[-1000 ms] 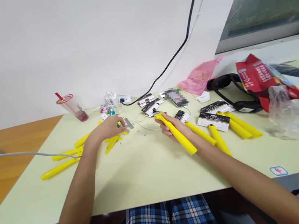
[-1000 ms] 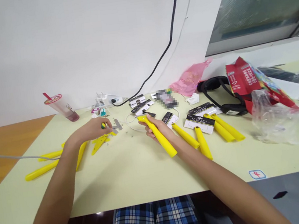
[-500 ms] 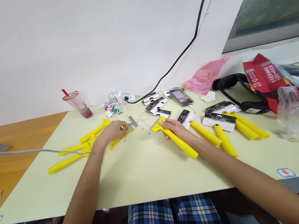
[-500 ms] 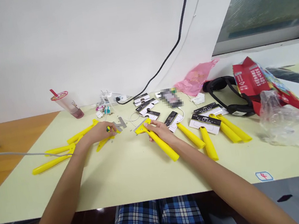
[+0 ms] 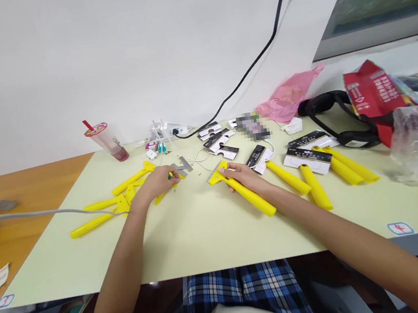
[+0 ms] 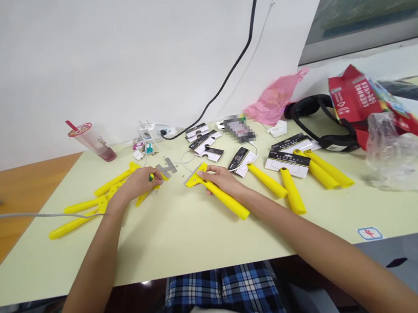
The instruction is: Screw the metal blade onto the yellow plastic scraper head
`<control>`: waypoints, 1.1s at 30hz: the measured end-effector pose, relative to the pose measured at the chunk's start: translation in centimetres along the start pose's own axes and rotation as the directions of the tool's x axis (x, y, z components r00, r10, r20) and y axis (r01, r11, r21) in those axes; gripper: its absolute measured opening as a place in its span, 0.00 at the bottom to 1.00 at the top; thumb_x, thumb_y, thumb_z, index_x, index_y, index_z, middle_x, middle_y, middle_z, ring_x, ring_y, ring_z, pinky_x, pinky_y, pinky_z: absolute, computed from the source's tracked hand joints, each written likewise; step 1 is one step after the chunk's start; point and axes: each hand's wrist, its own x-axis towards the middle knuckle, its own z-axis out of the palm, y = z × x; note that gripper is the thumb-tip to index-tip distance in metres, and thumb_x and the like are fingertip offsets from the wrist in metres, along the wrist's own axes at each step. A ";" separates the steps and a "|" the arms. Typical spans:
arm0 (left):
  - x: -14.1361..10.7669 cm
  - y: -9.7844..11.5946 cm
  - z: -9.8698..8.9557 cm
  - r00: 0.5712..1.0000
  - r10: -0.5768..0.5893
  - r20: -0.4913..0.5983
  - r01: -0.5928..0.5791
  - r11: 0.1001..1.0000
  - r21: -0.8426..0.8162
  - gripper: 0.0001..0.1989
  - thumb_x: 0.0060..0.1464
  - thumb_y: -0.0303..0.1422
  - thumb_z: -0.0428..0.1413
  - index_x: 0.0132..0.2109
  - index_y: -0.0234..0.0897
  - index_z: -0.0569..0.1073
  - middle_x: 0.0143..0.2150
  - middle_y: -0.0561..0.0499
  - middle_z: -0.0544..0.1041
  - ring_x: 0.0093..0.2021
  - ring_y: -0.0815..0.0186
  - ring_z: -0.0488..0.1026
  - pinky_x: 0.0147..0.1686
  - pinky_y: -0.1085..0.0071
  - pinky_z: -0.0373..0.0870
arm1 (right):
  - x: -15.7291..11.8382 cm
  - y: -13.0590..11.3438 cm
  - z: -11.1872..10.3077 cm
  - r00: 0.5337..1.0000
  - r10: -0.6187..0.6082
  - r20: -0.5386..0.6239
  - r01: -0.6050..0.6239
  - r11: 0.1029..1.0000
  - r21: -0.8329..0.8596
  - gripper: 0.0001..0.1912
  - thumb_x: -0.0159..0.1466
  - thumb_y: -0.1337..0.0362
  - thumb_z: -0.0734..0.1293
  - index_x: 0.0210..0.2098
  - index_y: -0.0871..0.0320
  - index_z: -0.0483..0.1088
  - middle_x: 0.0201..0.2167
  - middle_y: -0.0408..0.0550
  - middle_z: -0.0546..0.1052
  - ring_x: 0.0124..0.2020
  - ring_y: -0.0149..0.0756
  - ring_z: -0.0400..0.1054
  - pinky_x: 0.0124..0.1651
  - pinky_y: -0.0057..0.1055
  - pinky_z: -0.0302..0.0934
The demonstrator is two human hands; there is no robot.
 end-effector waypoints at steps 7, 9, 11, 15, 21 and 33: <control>-0.1 0.0 0.4 0.999 -0.024 -0.032 0.026 0.997 0.075 0.06 0.59 0.38 0.60 0.40 0.42 0.79 0.43 0.48 0.85 0.43 0.56 0.80 0.44 0.64 0.72 | -0.1 -0.3 0.2 1.000 0.018 -0.005 -0.018 0.999 -0.031 0.27 0.57 0.42 0.80 0.39 0.55 0.72 0.25 0.37 0.75 0.21 0.28 0.70 0.24 0.24 0.61; -0.1 0.2 0.4 0.999 -0.031 -0.037 0.035 0.995 0.089 0.06 0.59 0.38 0.60 0.41 0.42 0.79 0.43 0.47 0.85 0.44 0.55 0.80 0.44 0.64 0.72 | -0.3 -0.6 0.4 1.000 0.025 -0.009 -0.026 0.999 -0.039 0.26 0.57 0.42 0.80 0.38 0.55 0.71 0.24 0.36 0.74 0.22 0.28 0.70 0.25 0.24 0.61; -0.2 0.4 0.4 0.999 -0.032 -0.043 0.036 0.995 0.093 0.06 0.59 0.37 0.60 0.41 0.42 0.79 0.44 0.47 0.85 0.45 0.55 0.80 0.43 0.64 0.72 | -0.6 -1.0 0.5 0.999 0.030 -0.016 -0.030 0.998 -0.053 0.25 0.58 0.44 0.80 0.37 0.55 0.71 0.23 0.36 0.74 0.22 0.28 0.70 0.26 0.23 0.61; -0.3 0.8 0.4 0.999 -0.026 -0.046 0.030 0.996 0.082 0.04 0.59 0.35 0.59 0.39 0.42 0.79 0.42 0.49 0.85 0.43 0.56 0.80 0.42 0.65 0.71 | -1.1 -1.5 0.7 0.999 0.041 -0.018 -0.042 0.995 -0.089 0.23 0.59 0.46 0.80 0.35 0.56 0.70 0.23 0.37 0.74 0.22 0.28 0.71 0.26 0.23 0.60; -0.4 1.2 0.5 0.999 -0.013 -0.034 0.015 0.999 0.049 0.05 0.59 0.34 0.59 0.38 0.43 0.80 0.41 0.49 0.85 0.38 0.58 0.80 0.41 0.65 0.72 | -0.4 -0.7 0.4 0.999 0.039 -0.002 -0.039 0.997 -0.067 0.24 0.59 0.45 0.80 0.34 0.55 0.69 0.25 0.39 0.76 0.21 0.28 0.71 0.24 0.23 0.60; 0.1 0.6 1.1 0.997 0.071 -0.022 -0.071 0.997 -0.012 0.05 0.59 0.36 0.59 0.40 0.43 0.79 0.46 0.50 0.85 0.44 0.58 0.81 0.46 0.64 0.73 | 0.3 0.3 0.0 0.999 0.039 0.006 -0.039 0.998 -0.053 0.24 0.59 0.45 0.80 0.34 0.55 0.69 0.28 0.41 0.78 0.21 0.28 0.71 0.22 0.23 0.65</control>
